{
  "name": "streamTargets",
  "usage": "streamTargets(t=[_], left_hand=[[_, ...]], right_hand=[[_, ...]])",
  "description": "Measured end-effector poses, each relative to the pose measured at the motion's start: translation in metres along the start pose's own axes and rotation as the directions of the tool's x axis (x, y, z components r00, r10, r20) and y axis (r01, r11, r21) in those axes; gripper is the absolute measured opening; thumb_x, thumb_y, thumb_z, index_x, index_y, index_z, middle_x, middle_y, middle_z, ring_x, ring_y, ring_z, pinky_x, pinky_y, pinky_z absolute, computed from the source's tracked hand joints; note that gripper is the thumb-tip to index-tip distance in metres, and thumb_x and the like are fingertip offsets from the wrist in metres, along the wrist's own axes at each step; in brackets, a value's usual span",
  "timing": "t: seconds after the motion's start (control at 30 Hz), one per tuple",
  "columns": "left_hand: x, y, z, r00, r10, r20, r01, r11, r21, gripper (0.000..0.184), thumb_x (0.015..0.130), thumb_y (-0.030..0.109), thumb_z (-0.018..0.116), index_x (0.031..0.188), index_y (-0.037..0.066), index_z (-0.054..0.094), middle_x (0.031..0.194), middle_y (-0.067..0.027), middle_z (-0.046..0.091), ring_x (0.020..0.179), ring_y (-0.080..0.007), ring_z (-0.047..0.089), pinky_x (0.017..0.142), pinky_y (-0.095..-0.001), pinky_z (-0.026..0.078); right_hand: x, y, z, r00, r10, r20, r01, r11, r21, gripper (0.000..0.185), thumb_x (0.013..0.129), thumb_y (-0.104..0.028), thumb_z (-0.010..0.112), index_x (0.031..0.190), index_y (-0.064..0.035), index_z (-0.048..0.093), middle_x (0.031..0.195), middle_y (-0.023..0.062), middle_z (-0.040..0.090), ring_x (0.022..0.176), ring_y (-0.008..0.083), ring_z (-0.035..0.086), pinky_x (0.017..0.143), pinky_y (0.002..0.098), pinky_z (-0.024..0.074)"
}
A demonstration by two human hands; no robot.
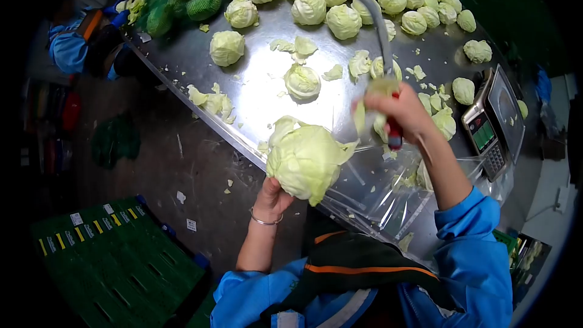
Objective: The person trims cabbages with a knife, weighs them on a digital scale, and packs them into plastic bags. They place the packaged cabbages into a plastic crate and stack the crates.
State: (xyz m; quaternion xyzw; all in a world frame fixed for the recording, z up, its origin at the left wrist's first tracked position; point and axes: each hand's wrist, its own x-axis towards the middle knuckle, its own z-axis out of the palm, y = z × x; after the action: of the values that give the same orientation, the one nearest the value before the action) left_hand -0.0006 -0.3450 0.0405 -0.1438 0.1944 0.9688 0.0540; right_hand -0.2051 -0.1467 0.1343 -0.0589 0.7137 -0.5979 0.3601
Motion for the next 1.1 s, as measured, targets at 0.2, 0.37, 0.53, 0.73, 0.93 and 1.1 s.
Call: streamTargets(t=[0.2,0.37,0.53,0.73,0.93,1.1], left_hand=[[0.007,0.025,0.036,0.98,0.189,0.058,-0.197,0.902,0.384,0.102,0.056,0.021,0.087,0.135,-0.001,0.027,0.131,-0.0133,0.043,0.119,-0.0245,0.046,0.098,-0.0366,0.04],[0.015,0.037,0.037,0.957,0.262,0.123,-0.281,0.741,0.61,0.096,0.054,0.015,0.087,0.13,-0.004,0.032,0.125,-0.0131,0.049,0.112,-0.0212,0.051,0.096,-0.0342,0.042],[0.013,0.027,0.034,0.964,0.254,0.084,-0.267,0.905,0.331,0.104,0.051,0.019,0.088,0.133,-0.004,0.029,0.126,-0.0126,0.048,0.114,-0.0233,0.05,0.097,-0.0357,0.04],[0.019,0.057,0.05,0.956,0.02,0.294,-0.245,0.607,0.756,0.104,0.043,0.012,0.089,0.13,-0.004,0.035,0.125,-0.0119,0.049,0.116,-0.0195,0.047,0.099,-0.0327,0.036],[0.033,0.027,0.033,0.963,0.031,0.266,-0.117,0.942,0.314,0.11,0.043,0.015,0.09,0.134,-0.002,0.031,0.131,-0.0119,0.043,0.122,-0.0223,0.042,0.103,-0.0341,0.033],[0.022,0.046,0.055,0.899,0.167,0.405,-0.388,0.733,0.559,0.138,0.035,0.015,0.092,0.144,0.004,0.008,0.144,-0.0137,0.024,0.13,-0.0264,0.032,0.106,-0.0391,0.028]], right_hand=[[-0.039,-0.017,0.047,0.974,-0.225,0.005,0.221,0.955,-0.199,0.053,0.071,-0.02,0.076,0.119,-0.0089,0.056,0.066,-0.0035,0.053,0.059,0.003,0.05,0.049,0.0197,0.0398],[-0.031,-0.007,0.048,0.817,-0.567,0.109,0.564,0.743,-0.361,0.041,0.072,-0.015,0.072,0.11,-0.0034,0.061,0.069,0.0004,0.059,0.049,0.0032,0.042,0.046,0.0186,0.0371],[0.01,-0.011,0.019,0.88,-0.196,-0.432,0.118,0.972,-0.202,0.03,0.077,-0.017,0.067,0.102,-0.0006,0.061,0.064,0.0003,0.054,0.052,0.0063,0.049,0.042,0.0241,0.0414],[-0.032,-0.029,0.041,0.905,-0.354,0.235,0.387,0.915,-0.112,0.049,0.073,-0.025,0.073,0.114,-0.0042,0.057,0.077,-0.0004,0.053,0.069,0.0041,0.05,0.063,0.0229,0.0443],[0.041,-0.007,0.013,0.941,-0.16,-0.298,0.106,0.976,-0.191,0.041,0.08,-0.031,0.068,0.11,-0.0048,0.061,0.065,-0.0026,0.049,0.04,0.0052,0.042,0.036,0.022,0.0363],[-0.018,0.005,0.01,0.953,0.193,0.232,-0.265,0.904,0.335,0.054,0.089,-0.048,0.049,0.123,-0.0053,0.053,0.089,0.0079,0.064,0.06,0.0066,0.055,0.047,0.0206,0.0455]])
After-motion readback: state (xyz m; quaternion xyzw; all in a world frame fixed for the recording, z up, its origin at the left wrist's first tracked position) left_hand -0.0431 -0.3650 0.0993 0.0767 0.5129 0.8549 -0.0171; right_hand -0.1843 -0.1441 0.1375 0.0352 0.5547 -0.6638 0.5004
